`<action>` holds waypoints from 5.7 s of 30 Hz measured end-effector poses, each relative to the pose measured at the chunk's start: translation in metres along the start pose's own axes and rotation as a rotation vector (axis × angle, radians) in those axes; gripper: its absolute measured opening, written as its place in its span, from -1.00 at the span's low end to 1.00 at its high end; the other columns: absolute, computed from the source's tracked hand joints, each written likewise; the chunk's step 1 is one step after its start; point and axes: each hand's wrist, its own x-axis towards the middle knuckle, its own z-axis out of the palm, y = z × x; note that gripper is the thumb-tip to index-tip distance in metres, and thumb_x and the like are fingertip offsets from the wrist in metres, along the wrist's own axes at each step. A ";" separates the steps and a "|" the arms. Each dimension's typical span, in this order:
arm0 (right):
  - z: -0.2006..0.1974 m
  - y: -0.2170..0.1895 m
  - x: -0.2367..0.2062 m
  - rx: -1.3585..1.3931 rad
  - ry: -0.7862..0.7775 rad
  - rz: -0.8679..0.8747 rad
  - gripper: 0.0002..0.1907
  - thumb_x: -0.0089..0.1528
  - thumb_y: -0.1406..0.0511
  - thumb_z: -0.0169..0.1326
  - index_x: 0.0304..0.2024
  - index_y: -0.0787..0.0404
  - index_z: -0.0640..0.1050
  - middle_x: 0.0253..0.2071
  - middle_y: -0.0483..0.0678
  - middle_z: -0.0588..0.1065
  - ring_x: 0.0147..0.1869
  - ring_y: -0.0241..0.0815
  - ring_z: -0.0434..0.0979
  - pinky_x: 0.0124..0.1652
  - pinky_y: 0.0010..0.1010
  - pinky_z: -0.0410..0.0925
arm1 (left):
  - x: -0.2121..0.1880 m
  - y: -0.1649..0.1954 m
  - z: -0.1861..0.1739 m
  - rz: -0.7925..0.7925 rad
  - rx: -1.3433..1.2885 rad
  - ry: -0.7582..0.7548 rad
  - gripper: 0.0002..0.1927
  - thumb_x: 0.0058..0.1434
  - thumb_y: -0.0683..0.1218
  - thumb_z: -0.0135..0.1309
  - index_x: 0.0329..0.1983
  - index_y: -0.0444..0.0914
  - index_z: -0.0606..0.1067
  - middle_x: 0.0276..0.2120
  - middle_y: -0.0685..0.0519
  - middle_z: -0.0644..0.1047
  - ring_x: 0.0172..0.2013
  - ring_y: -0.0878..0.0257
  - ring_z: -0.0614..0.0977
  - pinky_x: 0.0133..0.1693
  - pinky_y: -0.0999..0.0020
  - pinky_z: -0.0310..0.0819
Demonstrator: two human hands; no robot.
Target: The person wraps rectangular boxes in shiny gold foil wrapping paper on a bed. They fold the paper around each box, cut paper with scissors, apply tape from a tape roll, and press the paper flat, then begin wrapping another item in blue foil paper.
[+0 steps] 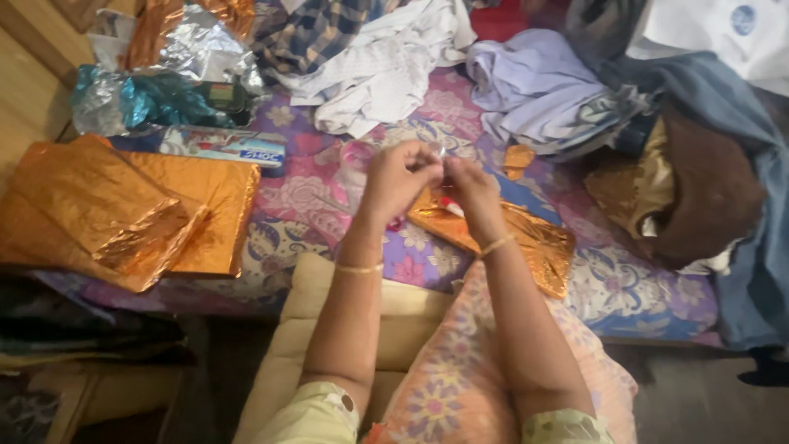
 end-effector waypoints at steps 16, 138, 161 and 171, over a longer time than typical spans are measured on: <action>-0.027 -0.018 -0.021 -0.392 0.104 -0.257 -0.96 0.24 0.46 0.23 -0.25 0.35 0.64 -0.41 -0.13 0.58 -0.34 -0.42 0.52 -0.30 -0.59 0.38 | -0.012 -0.034 0.028 0.073 -0.154 -0.001 -0.81 0.24 -0.22 0.20 -0.12 -0.42 0.59 -0.27 0.05 0.68 -0.22 0.41 0.70 -0.15 0.51 0.60; -0.082 0.077 0.017 -1.383 0.443 0.062 -0.29 -0.03 -0.28 0.33 -0.34 0.20 0.56 -0.35 0.11 0.61 -0.21 0.16 0.64 -0.21 -0.06 0.45 | -0.019 -0.156 0.028 0.304 0.642 -0.205 -0.88 0.07 -0.10 0.22 -0.40 -0.23 0.68 0.07 -0.06 0.62 0.20 0.01 0.52 0.22 0.16 0.35; -0.126 0.082 0.025 -0.959 0.089 0.014 -0.34 -0.20 0.07 0.53 -0.30 0.22 0.41 -0.43 -0.10 0.47 -0.34 -0.22 0.44 -0.31 -0.30 0.39 | -0.017 -0.165 0.027 0.310 0.541 -0.169 -0.88 0.11 -0.12 0.24 -0.37 -0.26 0.69 0.08 -0.12 0.61 0.21 -0.03 0.52 0.22 0.14 0.36; -0.103 0.077 0.018 -1.179 0.249 0.194 -0.31 -0.07 -0.08 0.51 -0.32 0.23 0.42 -0.34 0.02 0.52 -0.28 -0.10 0.51 -0.21 -0.26 0.39 | -0.019 -0.159 0.028 0.333 0.657 -0.061 -0.77 0.27 -0.27 0.01 -0.03 -0.37 0.55 0.05 -0.19 0.58 0.17 -0.10 0.54 0.24 0.08 0.38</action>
